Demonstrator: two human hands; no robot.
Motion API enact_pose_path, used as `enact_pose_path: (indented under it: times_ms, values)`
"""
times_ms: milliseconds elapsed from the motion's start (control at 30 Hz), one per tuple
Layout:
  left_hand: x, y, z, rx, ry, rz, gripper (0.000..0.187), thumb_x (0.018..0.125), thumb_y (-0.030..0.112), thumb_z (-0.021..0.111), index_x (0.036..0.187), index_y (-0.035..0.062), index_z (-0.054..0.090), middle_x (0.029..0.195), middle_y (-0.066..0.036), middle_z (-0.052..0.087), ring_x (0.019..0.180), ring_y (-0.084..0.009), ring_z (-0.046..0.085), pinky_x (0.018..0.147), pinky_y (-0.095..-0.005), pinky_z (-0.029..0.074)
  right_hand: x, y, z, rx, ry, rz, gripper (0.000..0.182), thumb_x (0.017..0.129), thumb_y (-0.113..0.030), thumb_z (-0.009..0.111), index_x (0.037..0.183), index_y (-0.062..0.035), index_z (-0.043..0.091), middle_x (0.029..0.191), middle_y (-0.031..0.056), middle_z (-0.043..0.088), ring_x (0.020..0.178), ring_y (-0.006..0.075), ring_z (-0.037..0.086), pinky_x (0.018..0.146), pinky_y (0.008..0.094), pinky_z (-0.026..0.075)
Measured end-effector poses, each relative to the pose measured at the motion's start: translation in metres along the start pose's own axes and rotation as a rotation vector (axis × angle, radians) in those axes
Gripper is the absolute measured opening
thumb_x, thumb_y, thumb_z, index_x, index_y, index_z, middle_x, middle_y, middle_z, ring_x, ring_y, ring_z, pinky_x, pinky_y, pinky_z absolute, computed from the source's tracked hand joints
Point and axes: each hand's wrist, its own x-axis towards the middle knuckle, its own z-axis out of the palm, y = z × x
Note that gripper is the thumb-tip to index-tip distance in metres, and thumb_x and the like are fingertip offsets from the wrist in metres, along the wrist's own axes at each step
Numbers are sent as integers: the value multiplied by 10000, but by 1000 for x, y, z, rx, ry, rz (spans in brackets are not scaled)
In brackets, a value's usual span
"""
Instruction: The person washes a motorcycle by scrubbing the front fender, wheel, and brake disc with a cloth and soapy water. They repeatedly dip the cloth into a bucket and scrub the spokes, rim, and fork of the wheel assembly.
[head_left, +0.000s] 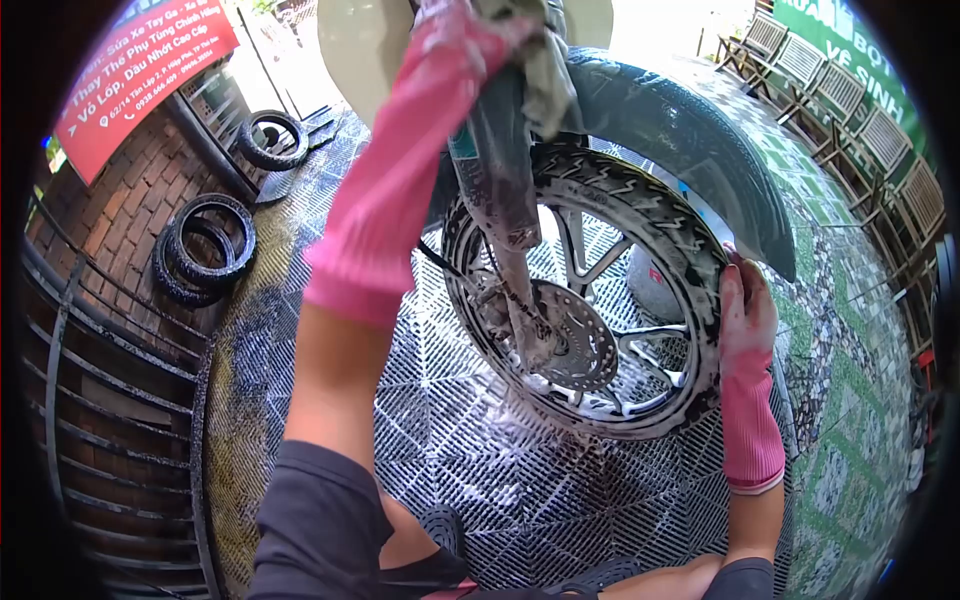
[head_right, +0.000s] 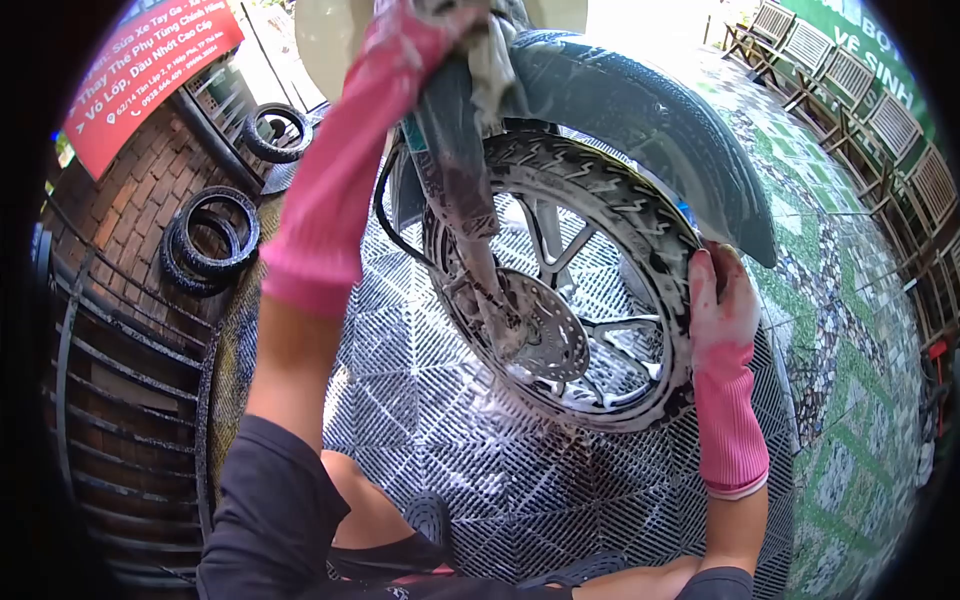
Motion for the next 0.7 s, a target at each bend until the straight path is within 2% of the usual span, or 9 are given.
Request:
enact_pose_path:
  times_ms: [100,167,233,333,367,433,500,600,700]
  values:
    - [-55,39,-55,117,-241,61,803,863,364,734,1518,72,372,1459,-214,472,1359,-338,454,1151,-396,375,0,7,3,80,6,-53,377,1025,-158,585,1303,93,549,1221,149,661,1109,178,613,1006,290,448]
    - [-111,42,-67,6,-297,27,826,809,277,708,1539,104,363,1611,-263,215,1489,-502,169,1212,-539,253,-1,16,3,81,16,-32,384,1029,-148,574,1326,93,540,1248,148,651,1136,179,603,1026,292,436]
    - [-168,39,-69,216,-361,175,899,801,279,744,1566,124,298,1652,-226,72,1516,-478,51,1232,-541,203,2,20,2,102,27,-30,392,1034,-139,562,1348,93,530,1276,147,640,1164,180,593,1045,294,424]
    - [-215,34,-78,-318,-363,-213,793,843,260,742,1539,132,384,1649,-196,143,1539,-398,21,1250,-460,212,6,25,1,81,24,-52,381,1041,-164,555,1324,92,544,1247,143,651,1148,181,597,1028,292,433]
    - [-210,22,-81,-316,-357,-216,793,843,260,742,1539,132,384,1649,-196,143,1539,-398,21,1250,-460,212,6,21,1,80,19,-58,381,1041,-164,555,1324,92,544,1247,143,651,1148,181,597,1028,292,433]
    - [-182,-17,-90,-430,-319,-241,606,853,209,698,1416,82,512,1408,-176,480,1310,-346,439,1060,-409,453,6,9,-2,-19,-33,-36,371,1049,-172,531,1319,80,566,1246,141,654,1149,182,599,1028,296,433]
    - [-127,-42,-121,-431,-444,-586,506,869,160,659,1359,79,566,1206,-120,665,1096,-260,665,914,-318,571,5,10,-3,-92,-19,-31,362,1052,-173,517,1313,69,584,1245,138,656,1148,178,599,1028,299,432]
    - [-57,-40,-163,239,-597,-226,486,900,128,602,1382,97,553,1198,-101,649,1096,-272,648,905,-336,566,6,22,-5,-54,16,-107,355,1052,-164,518,1319,62,584,1247,136,655,1153,182,600,1035,307,430]
    - [-44,-68,-116,109,-460,-157,485,899,132,605,1380,98,552,1206,-104,645,1098,-274,646,907,-344,563,5,26,-8,-129,34,-138,364,1059,-179,506,1323,59,583,1253,136,653,1155,186,600,1041,313,429]
